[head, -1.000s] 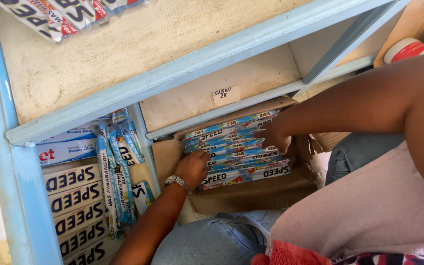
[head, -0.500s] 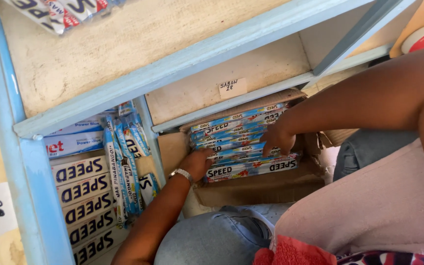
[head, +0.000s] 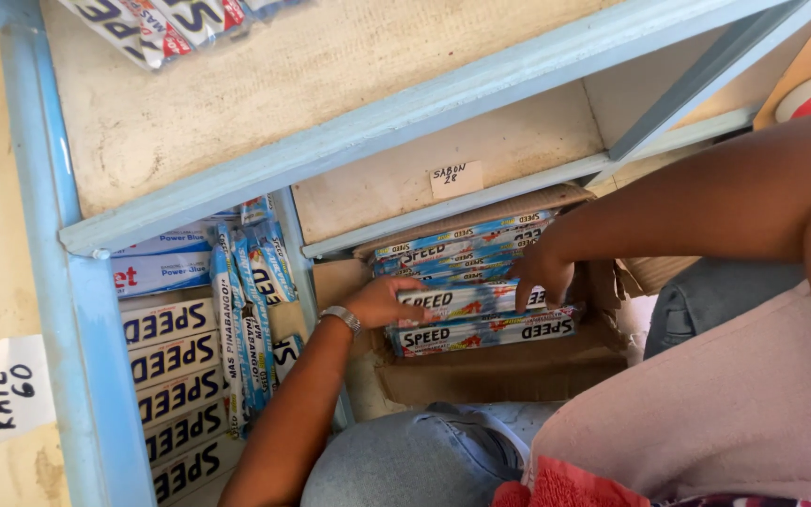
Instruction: Stocking and organizing detergent soap bars on retail display shelves.
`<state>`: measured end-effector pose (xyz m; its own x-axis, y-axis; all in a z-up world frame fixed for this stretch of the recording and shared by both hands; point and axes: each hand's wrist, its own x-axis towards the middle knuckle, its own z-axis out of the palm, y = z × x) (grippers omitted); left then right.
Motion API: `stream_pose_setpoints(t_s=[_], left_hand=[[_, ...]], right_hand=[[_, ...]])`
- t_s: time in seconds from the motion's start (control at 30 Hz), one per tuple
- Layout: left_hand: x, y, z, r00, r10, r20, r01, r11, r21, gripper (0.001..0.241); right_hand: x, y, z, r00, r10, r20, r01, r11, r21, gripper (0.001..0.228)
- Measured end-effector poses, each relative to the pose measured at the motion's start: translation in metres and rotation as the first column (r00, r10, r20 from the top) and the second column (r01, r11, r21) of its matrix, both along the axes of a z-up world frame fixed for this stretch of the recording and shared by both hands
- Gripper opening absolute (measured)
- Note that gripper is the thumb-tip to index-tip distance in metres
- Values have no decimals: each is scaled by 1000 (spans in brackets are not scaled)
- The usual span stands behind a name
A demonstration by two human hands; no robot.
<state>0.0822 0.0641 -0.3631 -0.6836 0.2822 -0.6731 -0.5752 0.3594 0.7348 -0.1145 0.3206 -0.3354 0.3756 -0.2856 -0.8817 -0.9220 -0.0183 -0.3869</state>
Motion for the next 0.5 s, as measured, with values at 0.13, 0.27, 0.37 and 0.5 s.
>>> stream_pose_setpoints(t_s=[0.13, 0.27, 0.37, 0.5], left_hand=[[-16, -16, 11, 976, 210, 48, -215, 966, 145, 48], [-23, -32, 19, 922, 388, -20, -375, 903, 211, 36], [-25, -40, 57, 856, 506, -109, -481, 855, 194, 37], [-20, -50, 98, 662, 728, -179, -699, 685, 205, 38]], right_hand=[[-11, 2, -18, 992, -120, 44, 120, 993, 1, 71], [-25, 0, -38, 899, -283, 336, 362, 910, -201, 60], [-25, -3, -41, 800, -278, 532, 521, 761, -387, 51], [-19, -15, 36, 838, -305, 452, 542, 562, -625, 46]])
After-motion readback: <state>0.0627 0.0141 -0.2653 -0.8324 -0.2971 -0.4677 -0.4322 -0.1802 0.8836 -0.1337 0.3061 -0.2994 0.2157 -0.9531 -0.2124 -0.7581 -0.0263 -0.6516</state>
